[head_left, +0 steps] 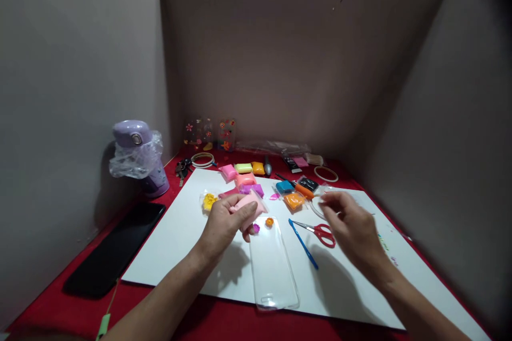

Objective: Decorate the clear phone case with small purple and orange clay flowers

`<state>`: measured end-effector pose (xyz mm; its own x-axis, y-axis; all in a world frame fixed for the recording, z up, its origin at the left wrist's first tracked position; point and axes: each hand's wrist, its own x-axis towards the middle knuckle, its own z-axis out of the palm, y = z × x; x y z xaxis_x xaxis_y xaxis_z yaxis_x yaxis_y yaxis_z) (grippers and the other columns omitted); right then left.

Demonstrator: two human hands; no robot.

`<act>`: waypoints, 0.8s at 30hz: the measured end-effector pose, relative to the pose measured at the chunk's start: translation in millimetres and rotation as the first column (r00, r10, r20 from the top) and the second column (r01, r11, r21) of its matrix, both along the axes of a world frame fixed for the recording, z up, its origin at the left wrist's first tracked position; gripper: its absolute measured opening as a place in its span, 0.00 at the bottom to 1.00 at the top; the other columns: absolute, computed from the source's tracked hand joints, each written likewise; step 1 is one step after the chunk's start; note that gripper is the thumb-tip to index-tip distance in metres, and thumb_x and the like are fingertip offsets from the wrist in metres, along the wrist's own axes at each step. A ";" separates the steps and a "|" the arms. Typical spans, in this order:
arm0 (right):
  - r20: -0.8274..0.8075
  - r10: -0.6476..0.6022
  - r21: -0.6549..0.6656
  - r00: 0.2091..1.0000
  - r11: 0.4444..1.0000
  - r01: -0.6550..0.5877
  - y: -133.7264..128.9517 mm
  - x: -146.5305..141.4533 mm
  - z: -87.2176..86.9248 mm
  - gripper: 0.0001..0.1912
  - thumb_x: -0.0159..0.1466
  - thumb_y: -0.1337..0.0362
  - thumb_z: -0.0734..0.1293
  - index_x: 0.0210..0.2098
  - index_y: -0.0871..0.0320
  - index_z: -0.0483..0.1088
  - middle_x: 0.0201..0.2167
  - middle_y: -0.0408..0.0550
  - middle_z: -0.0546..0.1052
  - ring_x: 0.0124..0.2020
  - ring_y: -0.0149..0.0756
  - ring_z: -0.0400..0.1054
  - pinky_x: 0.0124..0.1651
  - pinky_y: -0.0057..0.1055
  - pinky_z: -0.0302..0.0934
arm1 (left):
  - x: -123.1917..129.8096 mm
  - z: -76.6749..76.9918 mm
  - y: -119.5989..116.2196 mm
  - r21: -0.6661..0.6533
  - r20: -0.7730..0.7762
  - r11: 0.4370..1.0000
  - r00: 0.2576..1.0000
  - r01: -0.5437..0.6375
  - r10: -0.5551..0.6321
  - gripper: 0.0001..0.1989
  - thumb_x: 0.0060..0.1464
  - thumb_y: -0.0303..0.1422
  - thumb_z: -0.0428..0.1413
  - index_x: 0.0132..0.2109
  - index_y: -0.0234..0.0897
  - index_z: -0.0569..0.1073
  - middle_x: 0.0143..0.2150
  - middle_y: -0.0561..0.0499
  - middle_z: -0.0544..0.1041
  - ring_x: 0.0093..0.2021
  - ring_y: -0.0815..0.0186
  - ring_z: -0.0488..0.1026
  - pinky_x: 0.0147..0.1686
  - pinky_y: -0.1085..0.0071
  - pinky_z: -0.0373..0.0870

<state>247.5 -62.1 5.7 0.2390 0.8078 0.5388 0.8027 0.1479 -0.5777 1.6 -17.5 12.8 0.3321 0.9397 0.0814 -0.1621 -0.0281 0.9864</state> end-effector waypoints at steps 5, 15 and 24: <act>-0.091 -0.185 -0.013 0.979 0.983 0.185 9.4 65.7 5.5 0.13 0.57 0.57 0.65 0.38 0.59 0.70 0.31 0.50 0.76 0.29 0.37 0.70 0.32 0.31 0.62 | 1.1 -3.7 2.8 0.000 -0.020 1.000 1.000 -0.005 0.005 0.19 0.46 0.45 0.61 0.32 0.29 0.72 0.20 0.51 0.70 0.18 0.70 0.66 0.14 0.76 0.63; 0.014 -0.268 -0.243 0.963 0.934 0.263 33.9 137.4 -19.4 0.13 0.49 0.60 0.65 0.32 0.59 0.73 0.26 0.50 0.77 0.28 0.41 0.70 0.31 0.34 0.59 | 2.4 -5.0 2.5 0.025 -0.082 1.000 0.997 0.018 -0.016 0.18 0.48 0.45 0.59 0.29 0.31 0.72 0.17 0.53 0.69 0.16 0.71 0.65 0.16 0.76 0.63; 0.039 -0.308 -0.202 0.951 0.929 0.309 42.1 155.1 -34.0 0.10 0.49 0.62 0.65 0.27 0.59 0.77 0.25 0.53 0.79 0.26 0.43 0.72 0.29 0.34 0.59 | 2.9 -4.1 0.2 0.009 -0.093 0.999 0.995 0.045 -0.044 0.18 0.48 0.45 0.60 0.30 0.31 0.73 0.18 0.52 0.69 0.17 0.71 0.65 0.17 0.76 0.62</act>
<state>402.7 -20.0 -28.3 0.4913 0.7871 0.3730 0.7935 -0.2280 -0.5642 4.5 -17.4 8.7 0.3806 0.9229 0.0586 -0.0710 -0.0340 0.9969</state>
